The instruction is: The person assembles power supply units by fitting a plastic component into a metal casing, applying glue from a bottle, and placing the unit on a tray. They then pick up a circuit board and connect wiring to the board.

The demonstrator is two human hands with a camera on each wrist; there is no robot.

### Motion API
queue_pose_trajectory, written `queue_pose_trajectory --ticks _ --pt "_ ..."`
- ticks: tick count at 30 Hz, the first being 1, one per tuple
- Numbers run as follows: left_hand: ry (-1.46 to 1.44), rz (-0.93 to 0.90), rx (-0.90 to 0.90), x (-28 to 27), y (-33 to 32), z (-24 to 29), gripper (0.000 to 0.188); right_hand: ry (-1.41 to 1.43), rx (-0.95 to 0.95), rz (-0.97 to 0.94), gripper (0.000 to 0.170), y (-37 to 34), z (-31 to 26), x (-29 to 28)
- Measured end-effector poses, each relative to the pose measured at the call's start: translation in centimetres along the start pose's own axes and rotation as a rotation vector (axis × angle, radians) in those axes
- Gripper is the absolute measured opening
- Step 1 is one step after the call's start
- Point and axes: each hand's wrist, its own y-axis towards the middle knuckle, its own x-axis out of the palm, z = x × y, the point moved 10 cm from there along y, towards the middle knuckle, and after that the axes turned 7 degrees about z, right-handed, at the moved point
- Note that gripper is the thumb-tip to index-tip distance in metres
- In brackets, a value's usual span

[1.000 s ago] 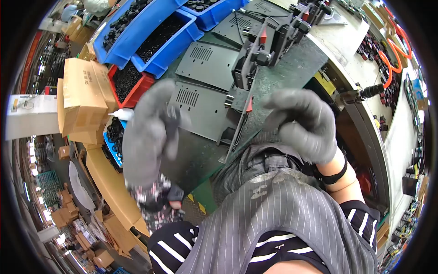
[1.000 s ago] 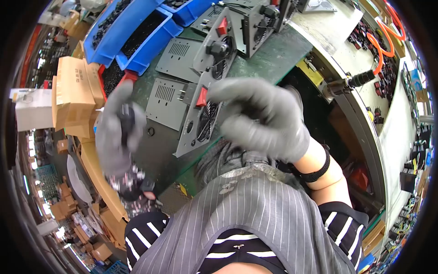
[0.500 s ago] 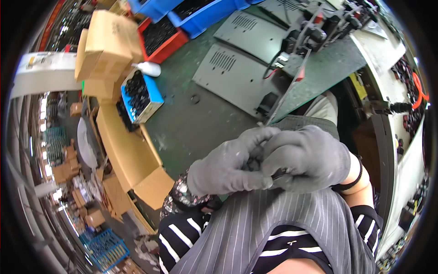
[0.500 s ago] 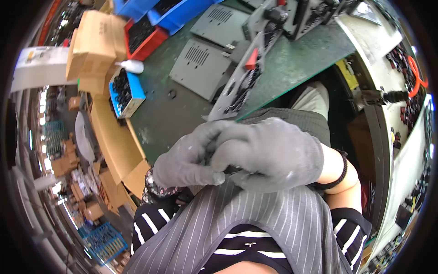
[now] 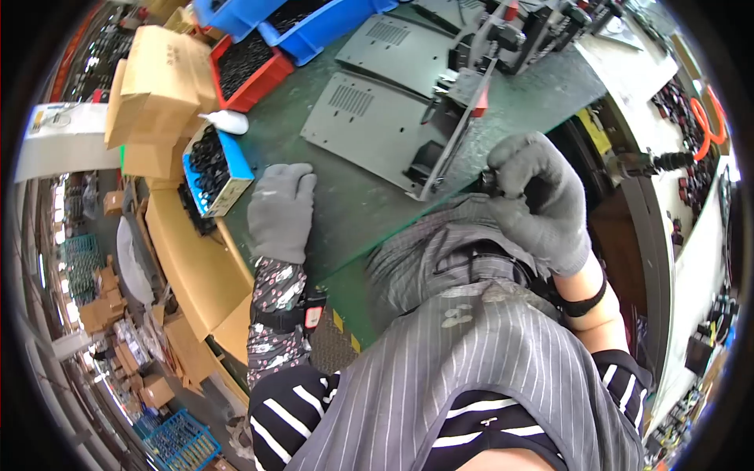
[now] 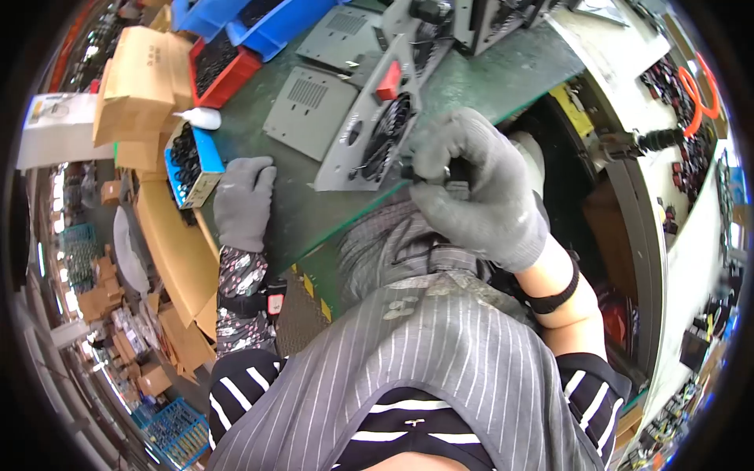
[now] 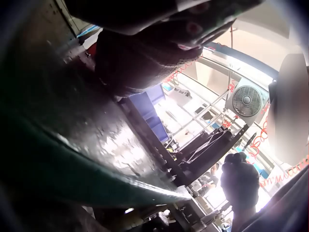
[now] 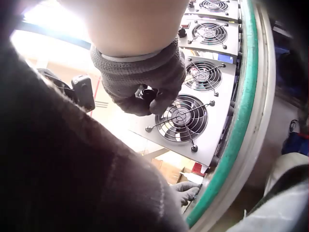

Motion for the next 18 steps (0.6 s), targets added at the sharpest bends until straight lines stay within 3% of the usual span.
queue_pose_trajectory --ticks 2,3,4,6,7,9,12,14,18 --pt "-0.326 0.107 0.05 -0.4 0.3 0.4 0.015 0.045 -0.006 0.1 0.024 0.4 -0.4 -0.4" --pt "-0.621 0.092 -0.043 -0.7 0.4 1.3 0.016 -0.004 -0.019 0.114 0.025 0.6 -0.7 -0.4" --pt "-0.636 0.088 -0.042 -1.2 0.8 2.8 0.016 -0.053 -0.03 0.121 0.025 0.8 -0.9 -0.3" --pt "-1.08 0.043 -0.016 -2.2 1.5 6.2 0.019 -0.042 -0.057 0.137 0.027 1.0 -1.4 0.4" --pt "-1.095 0.045 -0.015 -2.8 1.8 7.5 0.019 -0.016 -0.088 0.155 0.029 1.1 -1.8 0.6" --pt "-1.47 -0.124 -0.096 -2.2 2.3 10.4 0.023 -0.102 -0.114 0.158 0.03 1.3 -2.1 1.0" --pt "-1.563 -0.253 -0.076 -1.4 2.5 13.3 0.023 -0.193 -0.147 0.159 0.03 1.5 -2.5 1.2" --pt "-1.605 -0.319 -0.062 -0.8 2.7 13.9 0.024 -0.214 -0.022 0.188 0.028 1.3 -2.1 1.4" --pt "-1.563 -0.275 0.1 -0.5 2.8 13.8 0.023 -0.276 -0.186 0.133 0.025 1.8 -3.5 2.1"
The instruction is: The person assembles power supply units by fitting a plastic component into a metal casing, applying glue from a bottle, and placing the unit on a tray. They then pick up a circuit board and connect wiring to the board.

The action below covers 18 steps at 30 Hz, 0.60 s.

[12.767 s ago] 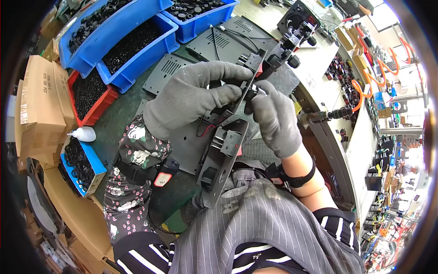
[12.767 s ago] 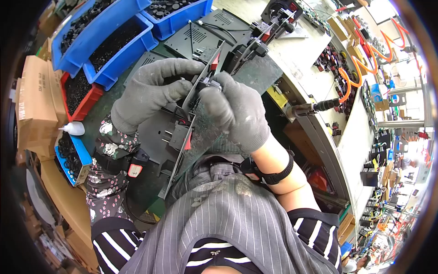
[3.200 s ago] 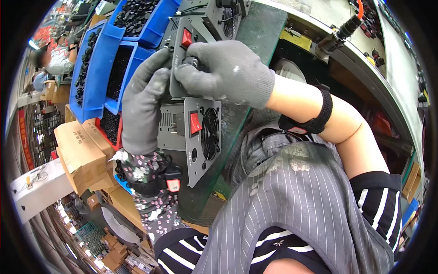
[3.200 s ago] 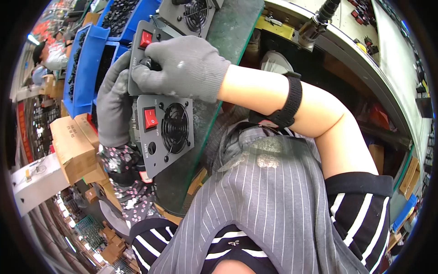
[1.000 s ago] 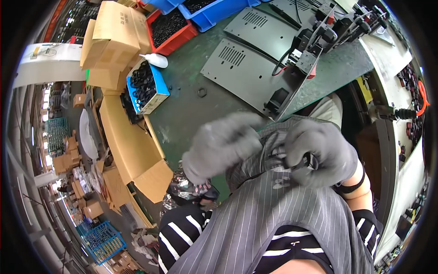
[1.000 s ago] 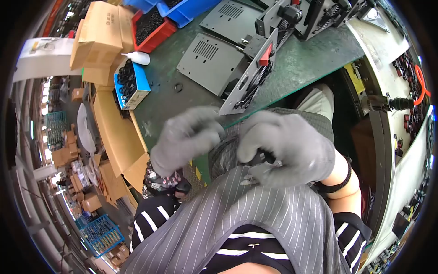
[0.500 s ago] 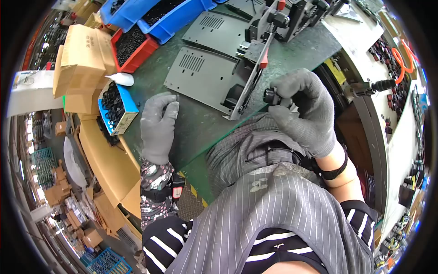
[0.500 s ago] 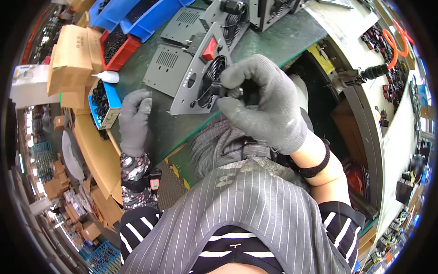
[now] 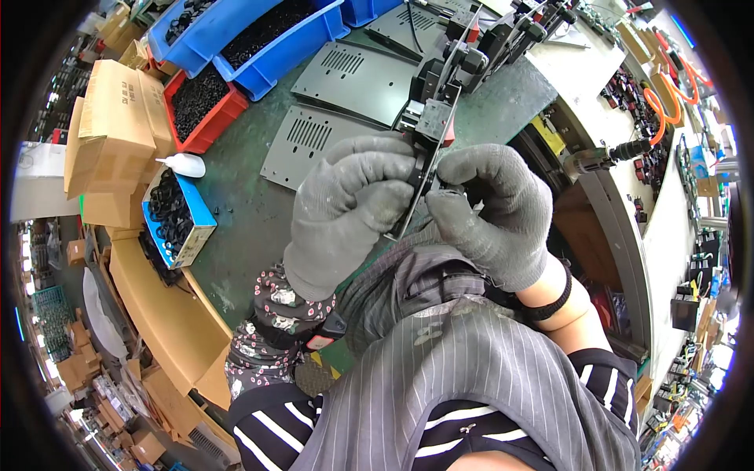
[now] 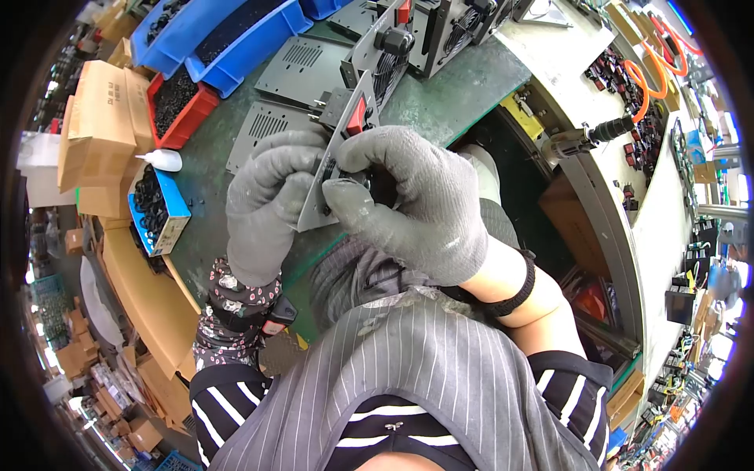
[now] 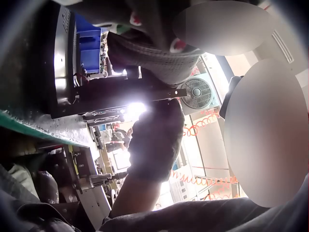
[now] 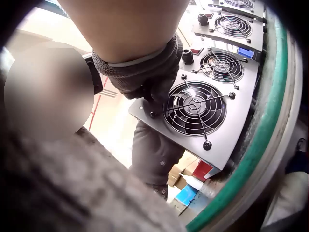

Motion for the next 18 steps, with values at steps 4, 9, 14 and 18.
queue_pose_trajectory --ticks 4,9,14,18 --pt "0.092 -0.105 0.137 0.1 0.1 1.2 0.023 -0.038 0.133 -0.002 0.029 -0.5 0.6 -0.2" --pt "0.01 -0.104 0.065 0.4 0.3 1.0 0.023 -0.128 0.054 -0.037 0.032 -0.3 0.0 -0.2" --pt "0.416 -0.197 0.355 0.9 0.6 3.1 0.021 -0.355 0.029 -0.037 0.03 0.3 -1.0 -0.2" --pt "0.469 -0.258 0.499 1.6 0.5 3.8 0.022 -0.467 0.012 -0.107 0.022 0.8 -1.0 0.3"
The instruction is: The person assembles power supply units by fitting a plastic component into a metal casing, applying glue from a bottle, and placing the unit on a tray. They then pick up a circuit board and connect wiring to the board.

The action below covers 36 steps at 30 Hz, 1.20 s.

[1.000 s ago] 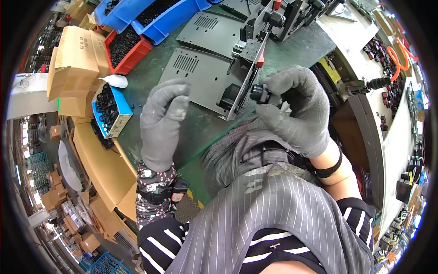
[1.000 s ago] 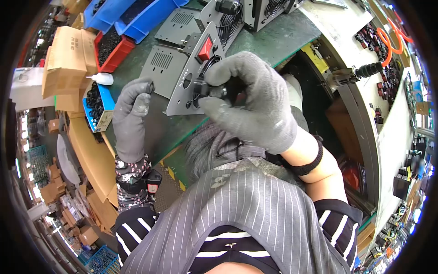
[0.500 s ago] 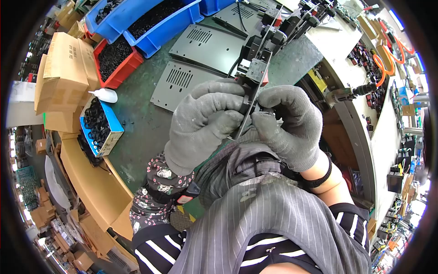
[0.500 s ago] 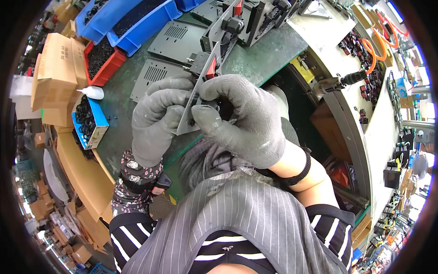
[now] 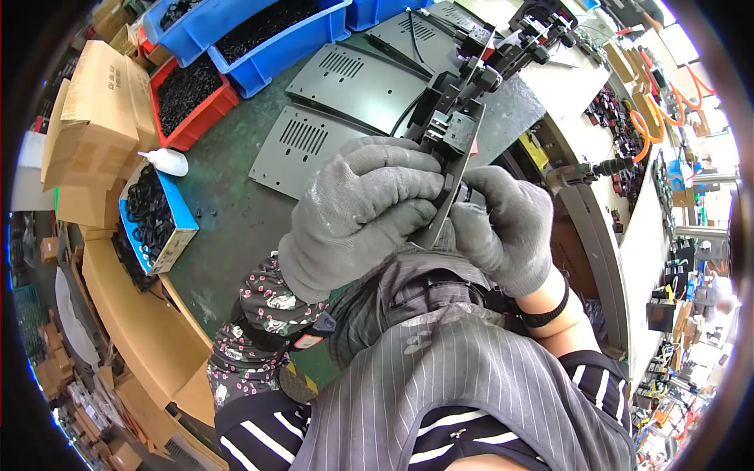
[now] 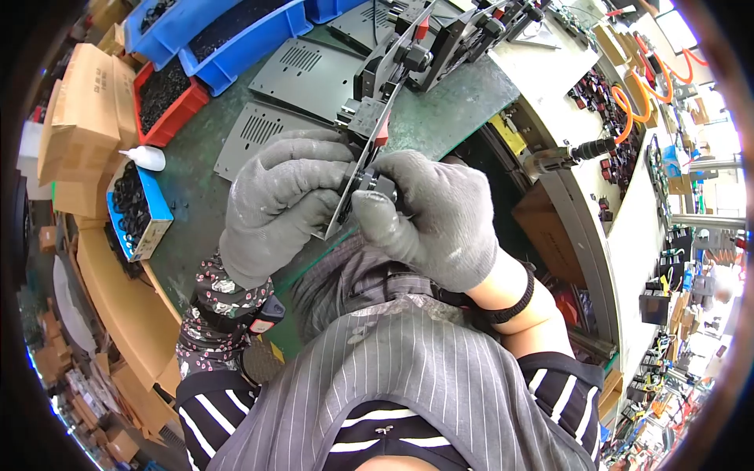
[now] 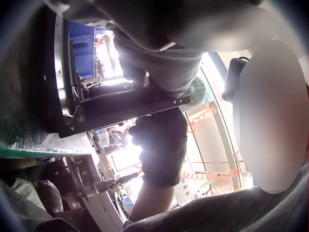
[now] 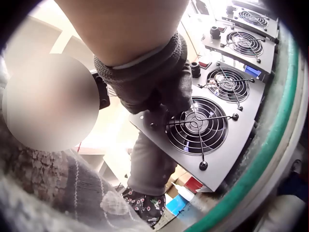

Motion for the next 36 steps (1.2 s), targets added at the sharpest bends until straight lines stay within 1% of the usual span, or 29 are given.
queue_pose_trajectory --ticks 2,3,5,6,7,8,9,10,11,12,14,15,16,18,20,22,23,24,26,28,30,31,33,34,36 --pt "-0.08 0.045 -0.129 -0.2 -0.3 -0.8 0.019 0.05 0.126 -0.097 0.024 -0.1 1.2 1.0" --pt "-0.084 0.04 -0.12 -0.2 -0.1 -0.2 0.019 0.044 0.02 -0.037 0.021 0.0 0.8 0.9" --pt "-0.361 0.06 -0.464 0.2 -0.3 -2.1 0.016 -0.021 -0.039 -0.038 0.025 0.2 0.2 0.9" --pt "-0.361 0.054 -0.458 0.4 -0.2 -2.1 0.016 -0.039 -0.072 -0.021 0.026 0.2 -0.1 0.9" --pt "-0.359 0.063 -0.47 0.5 -0.2 -2.5 0.016 -0.045 -0.089 -0.008 0.031 0.0 -0.1 0.7" --pt "-0.357 0.067 -0.479 0.5 -0.1 -2.7 0.016 -0.048 -0.087 0.006 0.031 -0.2 -0.1 0.8" --pt "-0.356 0.048 -0.465 0.6 0.1 -2.4 0.016 -0.039 -0.119 0.062 0.033 -0.4 -0.4 0.5" --pt "-0.448 0.06 -0.584 1.0 -0.4 -3.0 0.017 -0.039 -0.153 0.123 0.035 -0.6 -0.6 0.0" --pt "-0.541 0.068 -0.704 1.5 -1.0 -3.4 0.018 -0.015 -0.148 0.082 0.038 -0.7 0.1 0.2" --pt "-0.549 0.044 -0.684 1.9 -0.8 -3.0 0.018 -0.016 -0.172 0.099 0.033 -0.7 -0.1 0.0" --pt "-0.682 0.144 -0.757 1.9 -1.3 -3.5 0.023 -0.047 -0.201 0.071 0.03 -0.5 -0.7 -0.2" --pt "-0.708 0.121 -0.758 2.0 -1.3 -3.5 0.026 -0.044 -0.145 0.047 0.03 -0.3 -0.4 -0.1" --pt "-0.706 0.108 -0.748 2.0 -1.3 -3.3 0.026 -0.051 -0.145 0.063 0.03 -0.4 -0.4 -0.5" --pt "-0.665 0.094 -0.743 1.8 -1.5 -3.1 0.03 0.173 0.111 -0.178 0.036 -0.9 1.6 1.6" --pt "-0.664 0.064 -0.724 1.6 -1.7 -3.2 0.031 0.187 0.096 -0.15 0.038 -0.7 1.4 1.4" --pt "-0.678 0.028 -0.672 1.6 -1.7 -3.0 0.029 -0.05 -0.083 -0.128 0.041 -0.6 0.4 1.2" --pt "-0.627 0.036 -0.631 1.5 -1.5 -2.9 0.028 -0.119 -0.061 -0.154 0.039 -0.6 0.6 1.2" --pt "-0.623 0.029 -0.627 1.5 -1.5 -3.0 0.028 -0.119 -0.061 -0.145 0.039 -0.8 0.5 1.4" --pt "-0.614 0.007 -0.588 1.5 -1.2 -2.7 0.029 -0.108 -0.066 0.087 0.036 -1.0 0.3 -0.3" --pt "-0.609 -0.011 -0.612 1.6 -1.2 -2.8 0.03 -0.077 -0.085 0.114 0.034 -0.8 0.0 -0.9" --pt "-0.602 -0.043 -0.665 1.9 -1.6 -3.0 0.032 -0.048 -0.129 0.04 0.034 -0.7 -0.1 -0.4" --pt "-0.598 -0.046 -0.672 1.9 -1.7 -3.2 0.032 -0.041 -0.124 0.04 0.034 -0.6 0.1 -0.5" --pt "-0.589 -0.001 -0.576 1.3 -1.2 -2.9 0.032 0.27 0.105 -0.226 0.035 -1.1 2.0 1.9" --pt "-0.585 -0.004 -0.583 1.3 -1.2 -2.9 0.032 0.277 0.109 -0.226 0.035 -1.1 2.1 2.0" --pt "-0.615 0.006 -0.559 1.3 -1.0 -2.5 0.031 0.091 0.009 -0.179 0.038 -0.9 1.7 1.6"
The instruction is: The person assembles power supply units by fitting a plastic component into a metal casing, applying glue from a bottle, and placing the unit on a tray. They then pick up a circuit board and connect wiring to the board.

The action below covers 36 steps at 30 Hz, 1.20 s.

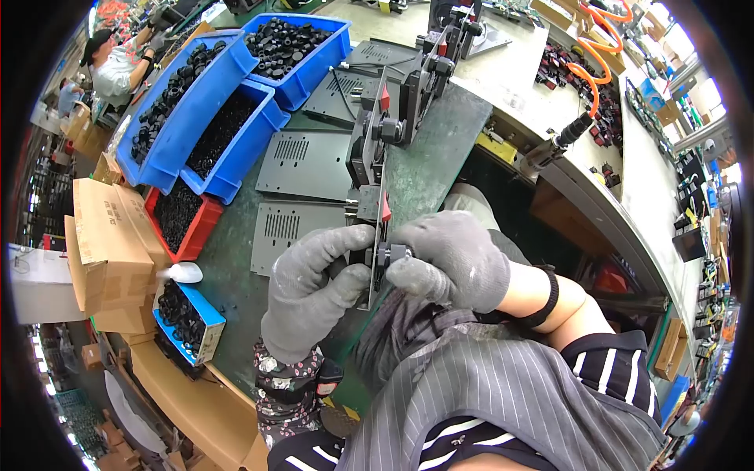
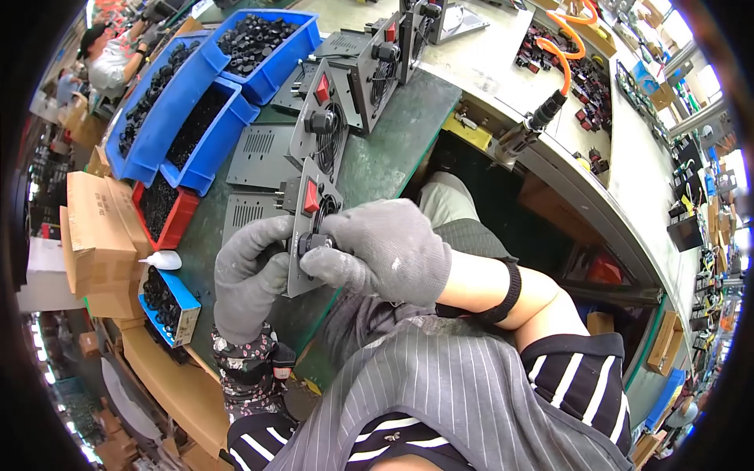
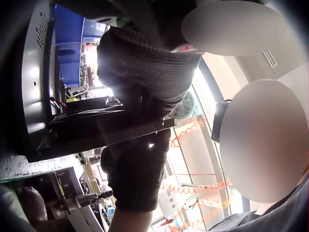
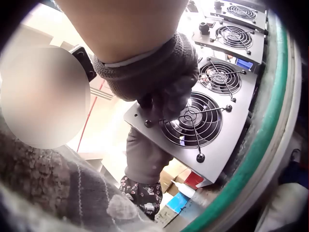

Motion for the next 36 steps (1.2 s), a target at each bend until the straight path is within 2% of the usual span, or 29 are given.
queue_pose_trajectory --ticks 2,4,5,6,8,9,10,12,14,16,18,19,20,22,23,26,27,28,30,31,32,34,35,36 --pt "-0.024 0.015 -0.051 -0.1 -0.1 -0.3 0.031 -0.04 0.007 -0.008 0.037 0.2 -0.4 -0.2" --pt "-0.052 0.032 -0.101 -0.3 -0.1 -0.7 0.031 -0.13 -0.062 0.255 0.036 0.0 -1.4 -2.4" --pt "-0.033 0.02 -0.109 -0.3 -0.2 -0.8 0.032 -0.104 -0.113 0.275 0.035 -0.2 -1.6 -2.4" --pt "-0.013 0.005 -0.121 -0.2 -0.2 -0.9 0.032 -0.097 -0.103 0.268 0.035 -0.1 -1.6 -2.6" --pt "-0.007 0.011 -0.091 -0.1 0.0 -0.6 0.032 -0.12 -0.047 0.042 0.032 0.5 -1.4 -1.1" --pt "0.034 0.026 -0.028 -0.3 0.0 -0.3 0.032 0.027 0.04 -0.033 0.037 0.3 -0.4 -0.3" --pt "0.075 0.045 0.034 -0.5 0.0 0.0 0.032 0.035 0.041 -0.044 0.037 0.3 -0.3 -0.3" --pt "0.061 0.058 -0.007 -0.6 0.1 0.1 0.032 -0.147 0.007 -0.018 0.042 0.4 -0.6 -0.7" --pt "0.083 0.023 -0.05 -0.4 0.1 -0.2 0.032 -0.154 -0.028 0.193 0.042 0.3 -1.4 -2.0" --pt "0.055 0.077 -0.121 -0.7 -0.2 -0.3 0.029 -0.133 -0.035 0.211 0.036 0.2 -1.3 -1.9" --pt "0.029 0.02 -0.006 -0.3 0.0 0.8 0.027 -0.148 -0.103 0.21 0.033 0.3 -1.8 -1.7" --pt "0.086 0.036 0.224 -0.3 0.0 2.9 0.025 -0.147 -0.077 0.198 0.032 0.4 -1.5 -1.4" --pt "0.089 0.05 0.225 -1.2 -0.3 3.3 0.025 -0.144 -0.048 0.189 0.031 0.5 -1.1 -1.2" --pt "-0.263 -0.189 0.089 -0.8 -1.1 3.6 0.026 -0.098 -0.053 0.168 0.031 0.6 -1.0 -1.1" --pt "-0.265 -0.183 0.095 -0.5 -1.1 4.0 0.026 -0.087 -0.028 0.153 0.032 0.6 -0.9 -1.0" --pt "-0.057 0.152 -0.137 -1.6 -0.2 1.6 0.032 -0.085 -0.008 0.124 0.035 0.7 -1.0 -0.8" --pt "-0.027 0.098 -0.17 -1.3 -0.4 0.8 0.036 -0.089 0.0 0.13 0.035 0.7 -0.8 -0.8" --pt "-0.031 0.103 -0.165 -1.2 -0.4 1.0 0.036 -0.091 0.01 0.135 0.035 0.6 -0.7 -0.8" --pt "-0.071 -0.039 -0.159 0.5 -0.6 1.4 0.038 -0.096 -0.007 0.131 0.035 0.6 -0.8 -0.8" --pt "0.068 -0.09 0.102 0.0 -0.5 2.8 0.038 -0.098 -0.02 0.132 0.035 0.6 -0.9 -0.8" --pt "0.069 -0.088 0.103 -0.6 -0.6 2.9 0.038 -0.098 -0.022 0.132 0.035 0.6 -0.9 -0.8" --pt "-0.255 -0.219 0.106 -0.3 -1.2 3.9 0.037 -0.078 0.013 0.119 0.035 0.6 -0.5 -0.6" --pt "-0.254 -0.22 0.108 -0.1 -1.1 3.9 0.037 -0.079 0.011 0.121 0.035 0.6 -0.6 -0.6" --pt "-0.201 -0.121 0.016 -0.3 -0.7 2.8 0.038 -0.073 0.023 0.122 0.035 0.6 -0.5 -0.6"
